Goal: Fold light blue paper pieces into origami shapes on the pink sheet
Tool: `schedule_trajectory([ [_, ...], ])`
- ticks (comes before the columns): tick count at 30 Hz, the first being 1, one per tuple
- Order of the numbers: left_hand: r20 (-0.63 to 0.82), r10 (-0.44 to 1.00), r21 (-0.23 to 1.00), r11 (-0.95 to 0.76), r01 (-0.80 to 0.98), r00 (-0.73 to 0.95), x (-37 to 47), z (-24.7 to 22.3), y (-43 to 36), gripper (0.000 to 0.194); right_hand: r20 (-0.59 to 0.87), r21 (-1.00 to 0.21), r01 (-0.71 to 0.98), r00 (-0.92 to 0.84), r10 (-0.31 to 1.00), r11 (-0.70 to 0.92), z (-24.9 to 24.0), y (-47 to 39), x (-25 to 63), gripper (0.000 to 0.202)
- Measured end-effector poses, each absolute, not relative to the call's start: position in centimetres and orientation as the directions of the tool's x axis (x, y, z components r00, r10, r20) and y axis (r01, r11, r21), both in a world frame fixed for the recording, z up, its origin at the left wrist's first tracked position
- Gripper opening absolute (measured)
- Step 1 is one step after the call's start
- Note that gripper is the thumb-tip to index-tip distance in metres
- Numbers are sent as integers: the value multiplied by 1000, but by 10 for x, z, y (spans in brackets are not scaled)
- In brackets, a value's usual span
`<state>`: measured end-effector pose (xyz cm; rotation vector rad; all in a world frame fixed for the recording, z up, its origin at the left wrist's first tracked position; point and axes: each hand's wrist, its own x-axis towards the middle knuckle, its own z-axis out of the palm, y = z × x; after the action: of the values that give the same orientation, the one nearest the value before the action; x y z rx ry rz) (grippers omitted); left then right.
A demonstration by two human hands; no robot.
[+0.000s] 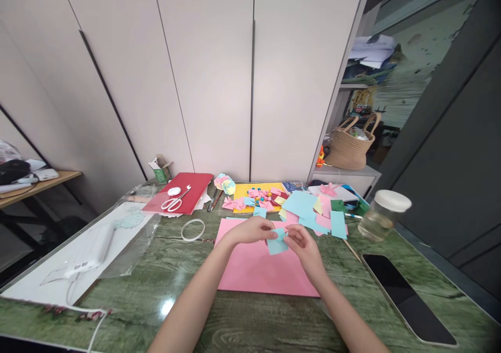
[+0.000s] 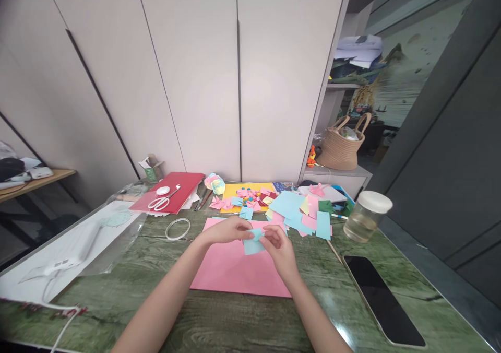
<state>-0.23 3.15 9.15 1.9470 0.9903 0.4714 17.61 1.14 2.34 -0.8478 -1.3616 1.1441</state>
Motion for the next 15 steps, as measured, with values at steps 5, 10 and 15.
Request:
schedule_trajectory([
  [5, 70, 826, 859, -335, 387, 559, 4, 86, 32, 21, 314, -947, -107, -108, 943, 303, 23, 13, 176, 30],
  [10, 141, 804, 888, -360, 285, 578, 8, 83, 30, 29, 324, -946, -61, -109, 940, 319, 24, 12, 176, 29],
  [15, 151, 808, 867, -385, 316, 570, 9, 84, 29, 24, 323, -946, -41, -99, 941, 321, 23, 12, 176, 28],
])
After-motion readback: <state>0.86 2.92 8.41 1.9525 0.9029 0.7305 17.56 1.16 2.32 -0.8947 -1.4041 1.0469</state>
